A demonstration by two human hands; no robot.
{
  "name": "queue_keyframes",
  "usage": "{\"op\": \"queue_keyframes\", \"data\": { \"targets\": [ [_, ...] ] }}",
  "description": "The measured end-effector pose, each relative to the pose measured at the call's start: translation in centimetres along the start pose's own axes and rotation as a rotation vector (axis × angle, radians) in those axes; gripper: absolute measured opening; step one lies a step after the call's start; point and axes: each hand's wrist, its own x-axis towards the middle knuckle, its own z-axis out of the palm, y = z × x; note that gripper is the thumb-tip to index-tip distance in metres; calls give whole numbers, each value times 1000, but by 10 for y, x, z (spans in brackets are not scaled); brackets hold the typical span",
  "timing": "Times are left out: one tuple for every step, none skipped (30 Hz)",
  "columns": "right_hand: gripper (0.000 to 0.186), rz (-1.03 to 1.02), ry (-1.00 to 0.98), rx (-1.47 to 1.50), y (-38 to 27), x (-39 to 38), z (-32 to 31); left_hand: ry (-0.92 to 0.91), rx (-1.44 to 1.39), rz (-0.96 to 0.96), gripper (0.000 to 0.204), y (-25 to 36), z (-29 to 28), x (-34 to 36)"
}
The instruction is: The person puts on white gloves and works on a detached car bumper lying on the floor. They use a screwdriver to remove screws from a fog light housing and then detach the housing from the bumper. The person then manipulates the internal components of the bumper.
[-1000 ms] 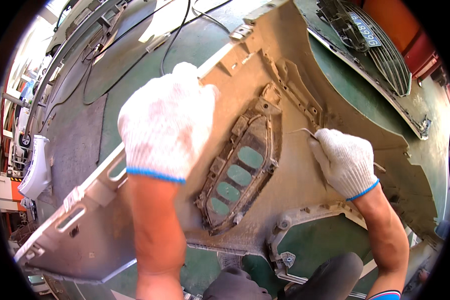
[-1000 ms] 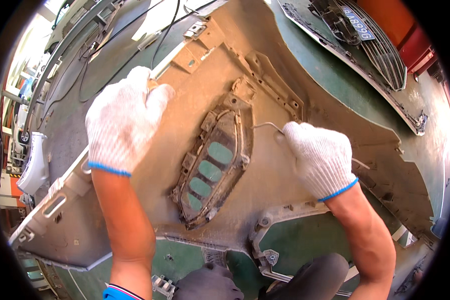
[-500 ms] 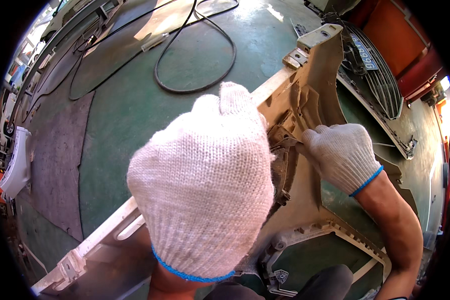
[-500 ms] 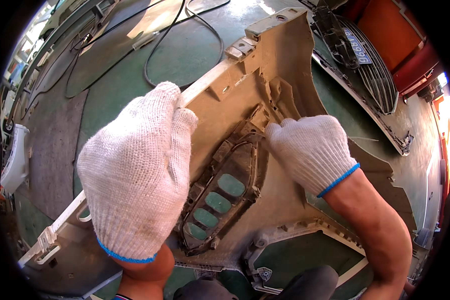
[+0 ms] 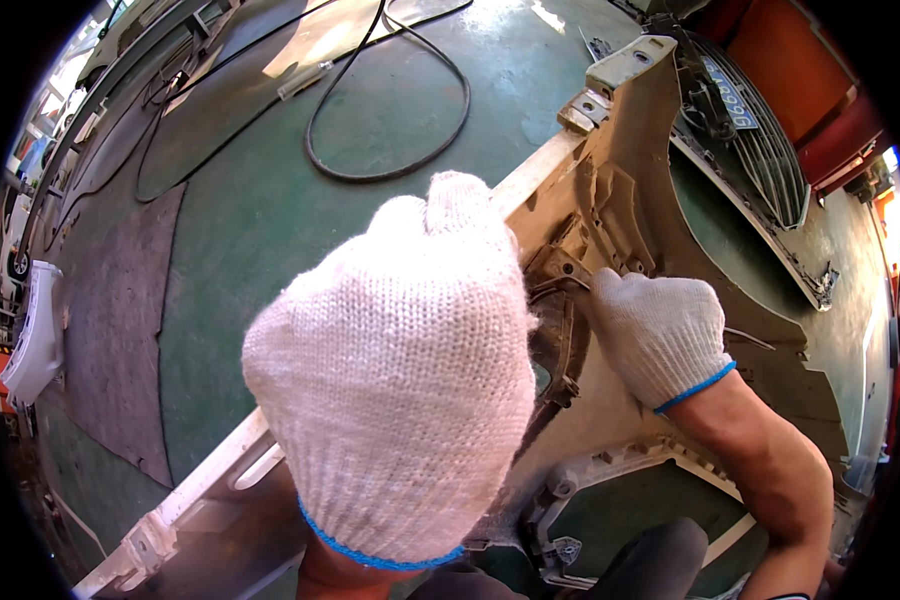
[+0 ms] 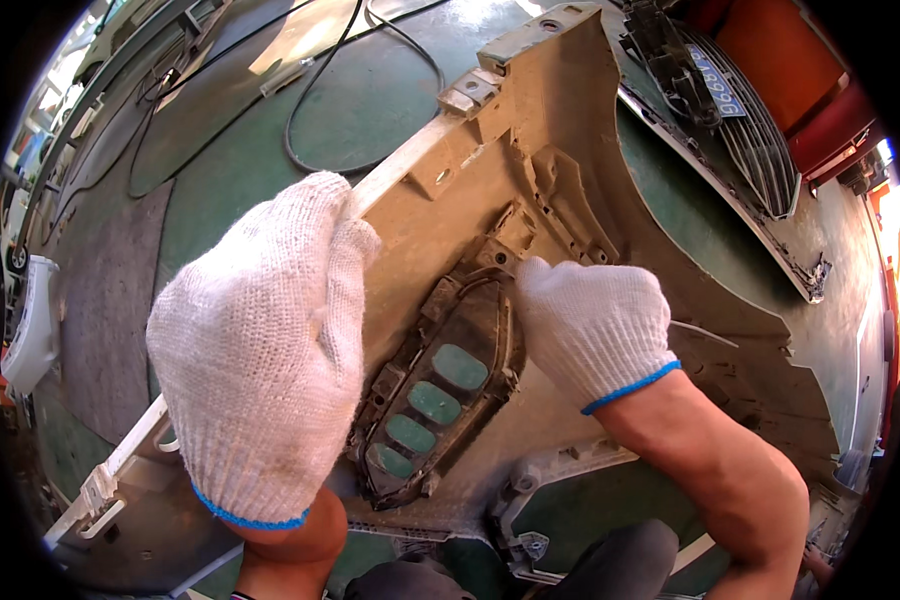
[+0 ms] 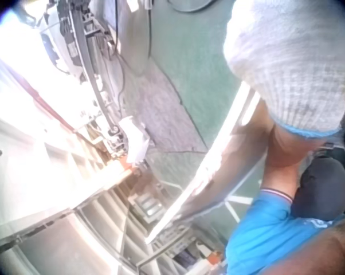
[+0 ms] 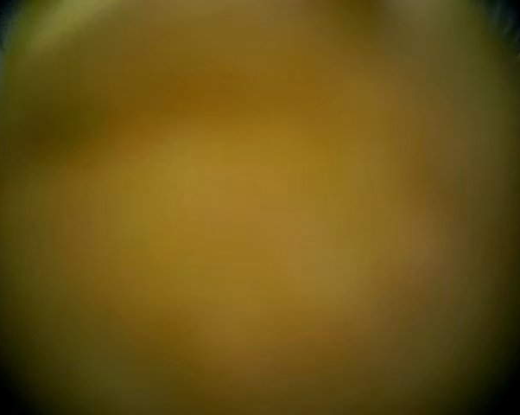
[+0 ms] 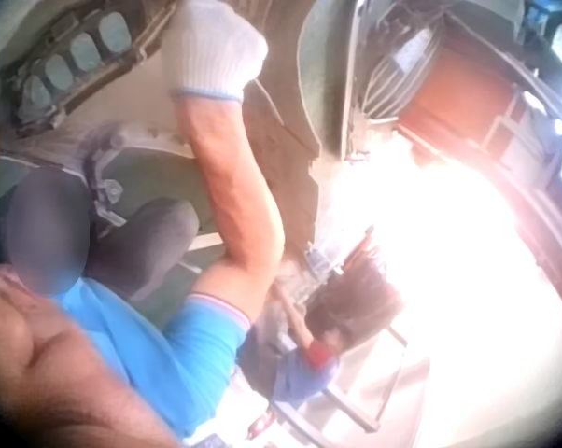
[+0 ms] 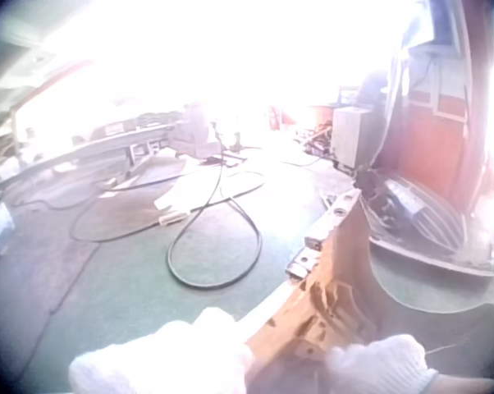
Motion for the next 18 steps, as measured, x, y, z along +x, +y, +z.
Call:
{"op": "queue_keyframes", "data": {
  "targets": [
    [30, 38, -11, -23, 5, -3, -5, 2, -32, 5, 17, 5, 1, 3],
    [30, 77, -23, -49, 10, -7, -10, 8, -60, 13, 17, 10, 3, 5],
    [29, 83, -19, -18, 4, -4, -6, 0, -30, 9, 16, 8, 0, 4],
    [29, 91, -15, 9, -2, -2, -2, -9, -5, 7, 16, 7, -3, 3],
    [28, 99, -13, 35, -8, -1, 2, -15, 18, 7, 16, 6, -5, 2],
    [28, 110, -24, 36, -10, 1, 2, -17, 22, 3, 16, 6, -6, 2],
    [28, 121, -34, 37, -13, 2, 2, -22, 28, -1, 16, 6, -8, 2],
    [28, 132, -42, 41, -16, 3, 2, -27, 36, -12, 15, 5, -10, 1],
    [27, 143, -38, 41, -14, 3, 2, -33, 35, -14, 15, 7, -8, 2],
    [26, 171, -46, 45, -13, 3, 5, -40, 36, -18, 14, 8, -6, 2],
    [26, 199, -53, 51, -14, 2, 8, -50, 46, -18, 14, 9, -4, 2],
    [25, 226, -60, 58, -16, 2, 11, -61, 56, -18, 13, 10, -1, 2],
    [25, 256, -103, 70, -18, 2, 9, -56, 57, -13, 13, 10, 0, 3],
    [26, 272, -104, 81, -18, 1, 10, -53, 57, -8, 12, 9, 3, 3],
    [27, 287, -100, 92, -20, 2, 9, -45, 58, -4, 12, 7, 2, 3],
    [27, 301, -98, 101, -21, 2, 7, -42, 59, -7, 12, 7, 0, 3],
    [30, 317, -111, 123, -21, 2, 3, -41, 59, -10, 11, 8, -2, 3],
    [31, 324, -132, 123, -22, 4, 1, -41, 63, -15, 11, 6, -2, 2]
  ]
}}
